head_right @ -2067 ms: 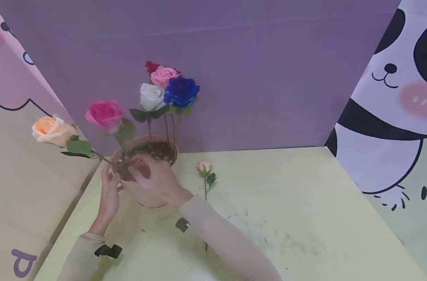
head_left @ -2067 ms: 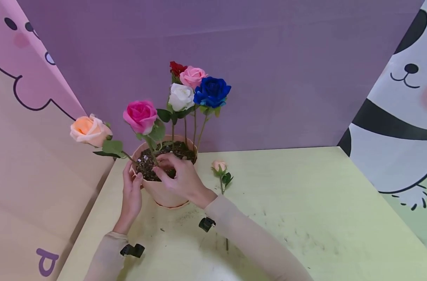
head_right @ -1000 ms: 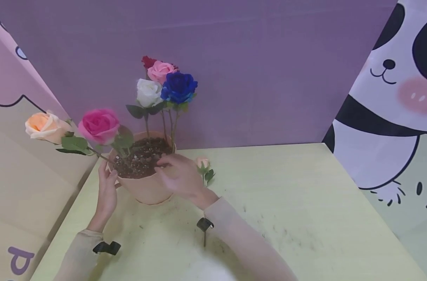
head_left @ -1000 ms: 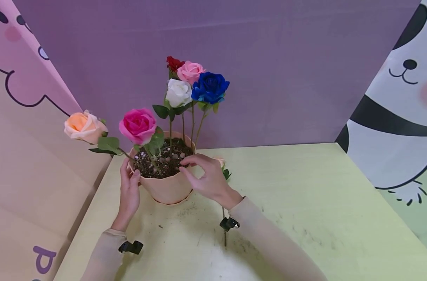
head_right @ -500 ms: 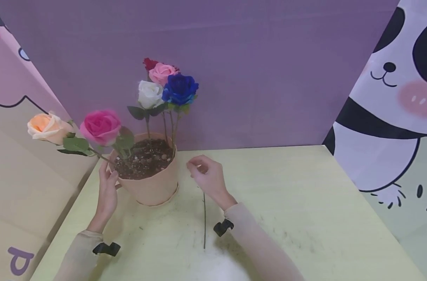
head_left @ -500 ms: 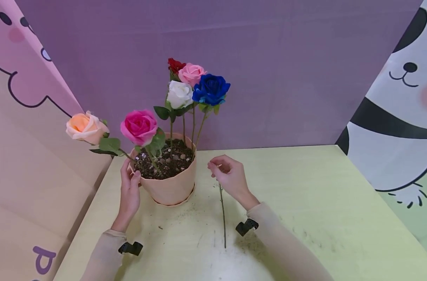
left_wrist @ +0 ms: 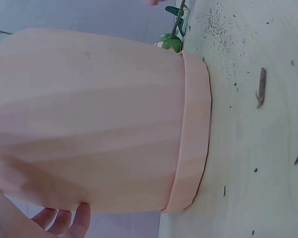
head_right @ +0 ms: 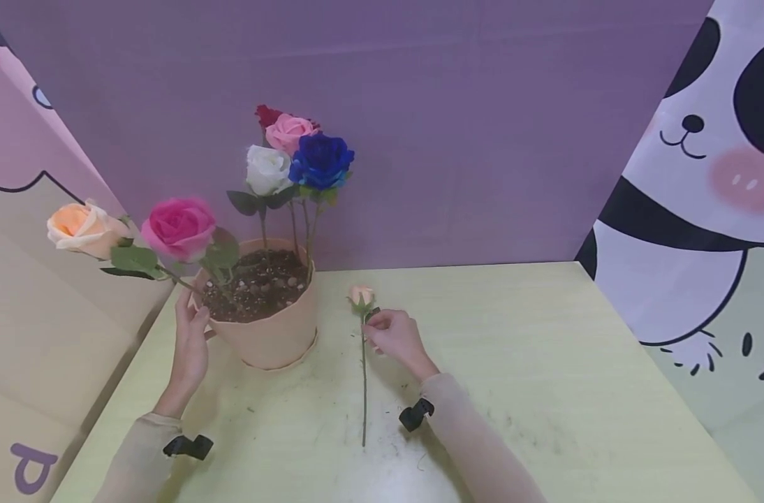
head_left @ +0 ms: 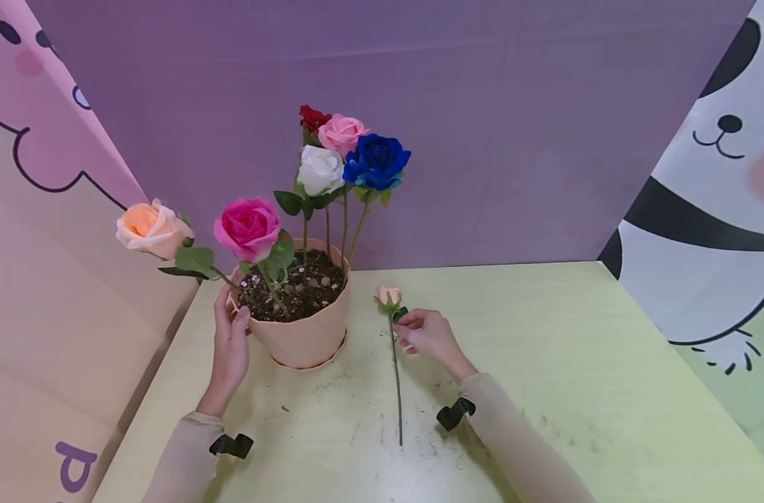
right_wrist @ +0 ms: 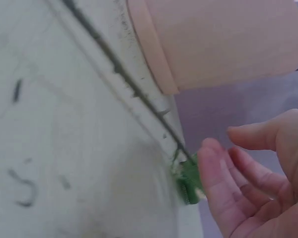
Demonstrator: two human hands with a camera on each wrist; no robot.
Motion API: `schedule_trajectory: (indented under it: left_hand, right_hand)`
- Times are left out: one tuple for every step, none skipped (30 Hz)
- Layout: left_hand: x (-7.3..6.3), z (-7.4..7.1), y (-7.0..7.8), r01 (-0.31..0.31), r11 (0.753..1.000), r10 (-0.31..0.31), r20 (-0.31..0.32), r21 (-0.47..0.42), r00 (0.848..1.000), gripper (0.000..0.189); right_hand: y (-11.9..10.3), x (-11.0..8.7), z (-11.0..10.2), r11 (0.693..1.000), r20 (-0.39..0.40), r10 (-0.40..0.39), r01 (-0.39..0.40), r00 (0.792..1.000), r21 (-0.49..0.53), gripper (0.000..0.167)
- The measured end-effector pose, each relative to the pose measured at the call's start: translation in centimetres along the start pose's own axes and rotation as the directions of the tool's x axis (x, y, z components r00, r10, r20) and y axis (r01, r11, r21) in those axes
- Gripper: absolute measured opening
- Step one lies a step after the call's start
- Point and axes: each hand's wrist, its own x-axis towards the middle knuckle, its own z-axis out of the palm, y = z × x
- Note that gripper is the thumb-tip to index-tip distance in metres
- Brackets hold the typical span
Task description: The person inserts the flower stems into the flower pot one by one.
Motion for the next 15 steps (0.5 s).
schedule_trajectory:
  left_hand:
    - [0.0, 0.0, 0.0, 0.000, 1.000, 0.000, 0.000, 0.000, 1.000, 0.060]
    - [0.0, 0.0, -0.1, 0.000, 1.000, 0.000, -0.001, 0.000, 1.000, 0.060]
    - [0.1, 0.0, -0.1, 0.000, 1.000, 0.000, 0.001, -0.002, 1.000, 0.060]
    - [0.1, 0.0, -0.1, 0.000, 1.000, 0.000, 0.003, -0.002, 1.000, 0.060]
    - [0.1, 0.0, -0.1, 0.000, 1.000, 0.000, 0.003, -0.002, 1.000, 0.060]
    - [0.1, 0.0, -0.1, 0.000, 1.000, 0.000, 0.003, -0.002, 1.000, 0.060]
    - [0.1, 0.0, -0.1, 0.001, 1.000, -0.001, 0.003, -0.001, 1.000, 0.060]
    - [0.1, 0.0, -0.2, 0.002, 1.000, -0.002, 0.003, -0.001, 1.000, 0.060]
    - [0.1, 0.0, -0.2, 0.002, 1.000, -0.002, 0.002, -0.001, 1.000, 0.061]
    - [0.1, 0.0, -0.2, 0.001, 1.000, -0.001, 0.001, -0.001, 1.000, 0.061]
    - [0.1, 0.0, -0.2, 0.001, 1.000, -0.001, 0.000, -0.003, 1.000, 0.061]
    - [0.1, 0.0, -0.2, 0.001, 1.000, -0.001, -0.001, -0.003, 1.000, 0.061]
    - [0.1, 0.0, -0.2, 0.000, 1.000, 0.000, -0.001, -0.003, 1.000, 0.061]
    - [0.1, 0.0, -0.2, 0.000, 1.000, 0.000, -0.002, -0.002, 1.000, 0.061]
    - [0.1, 0.0, -0.2, -0.001, 1.000, 0.001, -0.003, -0.003, 1.000, 0.061]
  right_hand:
    - [0.3, 0.1, 0.1, 1.000, 0.003, 0.016, -0.016, 1.000, -0.001, 0.015]
    - [0.7, 0.2, 0.2, 1.000, 0.005, 0.024, -0.024, 1.000, -0.003, 0.015]
    - [0.9, 0.3, 0.3, 0.999, 0.008, 0.031, -0.031, 0.999, -0.008, 0.015]
    - [1.2, 0.4, 0.4, 0.999, 0.011, 0.039, -0.039, 0.999, -0.013, 0.015]
    - [1.4, 0.4, 0.4, 0.999, 0.015, 0.047, -0.046, 0.999, -0.017, 0.016]
    - [1.6, 0.5, 0.5, 0.998, 0.020, 0.055, -0.054, 0.998, -0.020, 0.017]
    - [1.8, 0.5, 0.6, 0.998, 0.028, 0.064, -0.063, 0.998, -0.017, 0.019]
    - [1.9, 0.6, 0.7, 0.997, 0.034, 0.070, -0.069, 0.997, -0.015, 0.020]
    - [2.0, 0.6, 0.8, 0.997, 0.039, 0.079, -0.078, 0.996, -0.009, 0.021]
    - [2.1, 0.6, 0.8, 0.996, 0.044, 0.087, -0.087, 0.995, -0.002, 0.022]
    - [2.2, 0.6, 0.9, 0.996, 0.049, 0.091, -0.092, 0.995, 0.004, 0.023]
    - [2.2, 0.6, 1.0, 0.995, 0.053, 0.095, -0.096, 0.994, 0.008, 0.023]
    - [2.2, 0.6, 1.0, 0.995, 0.056, 0.097, -0.098, 0.994, 0.009, 0.023]
    - [2.3, 0.6, 1.1, 0.995, 0.058, 0.098, -0.098, 0.993, 0.007, 0.023]
    - [2.3, 0.6, 1.2, 0.995, 0.059, 0.100, -0.101, 0.993, 0.005, 0.023]
